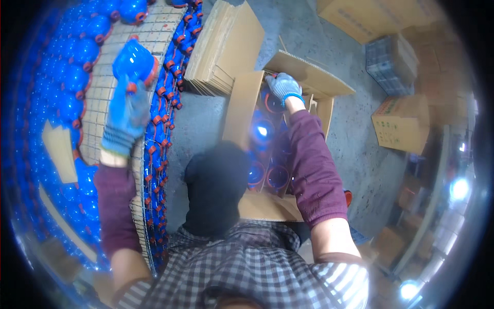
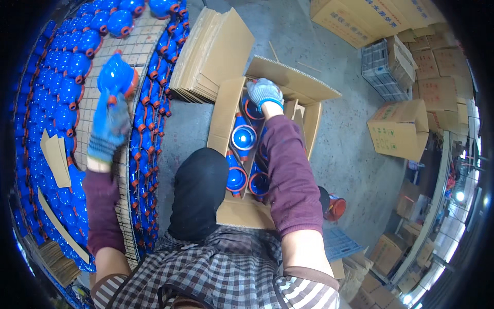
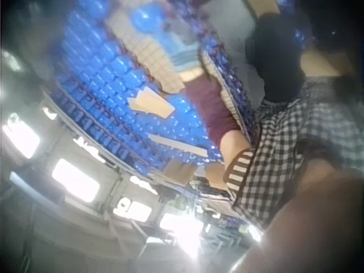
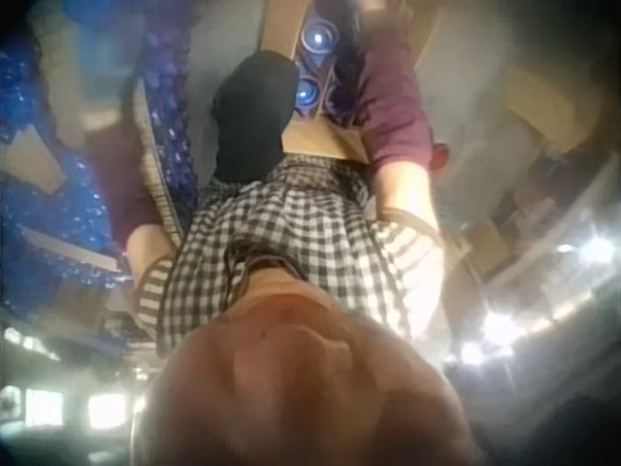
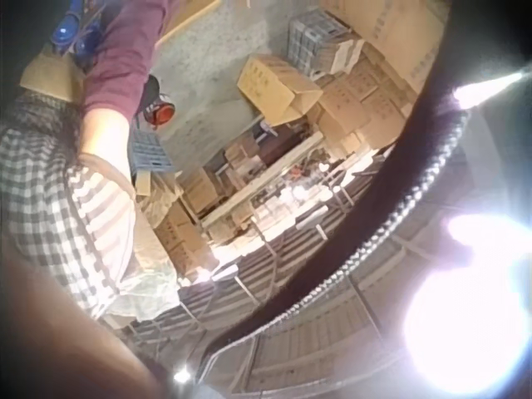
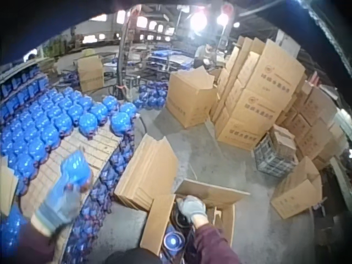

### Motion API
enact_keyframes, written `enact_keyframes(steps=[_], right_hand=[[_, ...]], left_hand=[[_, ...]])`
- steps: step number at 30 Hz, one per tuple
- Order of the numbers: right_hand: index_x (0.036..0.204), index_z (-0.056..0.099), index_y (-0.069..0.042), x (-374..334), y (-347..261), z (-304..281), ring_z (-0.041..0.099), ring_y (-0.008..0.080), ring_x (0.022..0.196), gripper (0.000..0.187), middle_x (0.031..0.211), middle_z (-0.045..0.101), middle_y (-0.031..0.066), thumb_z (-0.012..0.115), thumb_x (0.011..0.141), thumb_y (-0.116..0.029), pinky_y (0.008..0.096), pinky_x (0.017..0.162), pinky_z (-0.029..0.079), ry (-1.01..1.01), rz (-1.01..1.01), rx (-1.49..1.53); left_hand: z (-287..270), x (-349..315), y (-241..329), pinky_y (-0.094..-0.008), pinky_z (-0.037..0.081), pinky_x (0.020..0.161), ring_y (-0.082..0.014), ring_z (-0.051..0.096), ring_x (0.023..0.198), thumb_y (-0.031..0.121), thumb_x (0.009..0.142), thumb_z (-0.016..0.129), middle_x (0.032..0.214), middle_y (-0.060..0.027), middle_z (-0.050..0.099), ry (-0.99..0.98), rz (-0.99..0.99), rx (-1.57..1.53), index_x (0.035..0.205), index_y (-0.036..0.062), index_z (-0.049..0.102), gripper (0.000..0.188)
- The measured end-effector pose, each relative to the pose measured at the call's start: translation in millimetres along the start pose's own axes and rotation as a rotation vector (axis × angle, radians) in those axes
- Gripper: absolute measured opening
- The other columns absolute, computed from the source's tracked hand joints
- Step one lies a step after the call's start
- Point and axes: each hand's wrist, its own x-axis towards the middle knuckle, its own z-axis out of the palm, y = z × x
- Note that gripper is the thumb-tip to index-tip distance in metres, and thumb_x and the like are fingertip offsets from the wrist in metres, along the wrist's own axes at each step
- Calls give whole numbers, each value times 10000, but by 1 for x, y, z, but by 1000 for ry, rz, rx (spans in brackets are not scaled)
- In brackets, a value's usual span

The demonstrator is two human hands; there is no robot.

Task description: The person packs blue ductile iron water meter shells into cardboard boxes, placing protective cardboard dividers between them by hand.

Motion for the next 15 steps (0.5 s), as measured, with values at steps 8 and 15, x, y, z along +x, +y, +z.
enact_keyframes(steps=[8,15], right_hand=[[1150,598,-26,-25,-12,1,557,339,1091,588,1154,593,213,516,797,-489,440,971,361,-26,-49,45],[1077,609,-200,-166,-21,-29,480,432,1111,536,1226,465,174,776,568,-179,526,908,433,927,-870,298]], left_hand=[[33,-37,-91,-221,294,369,-58,388,449,457,941,438,592,77,410,-228,-142,55,901,156,510,312],[107,-26,-168,-195,360,425,-73,448,444,453,958,380,616,28,502,-611,65,643,913,97,554,399]])
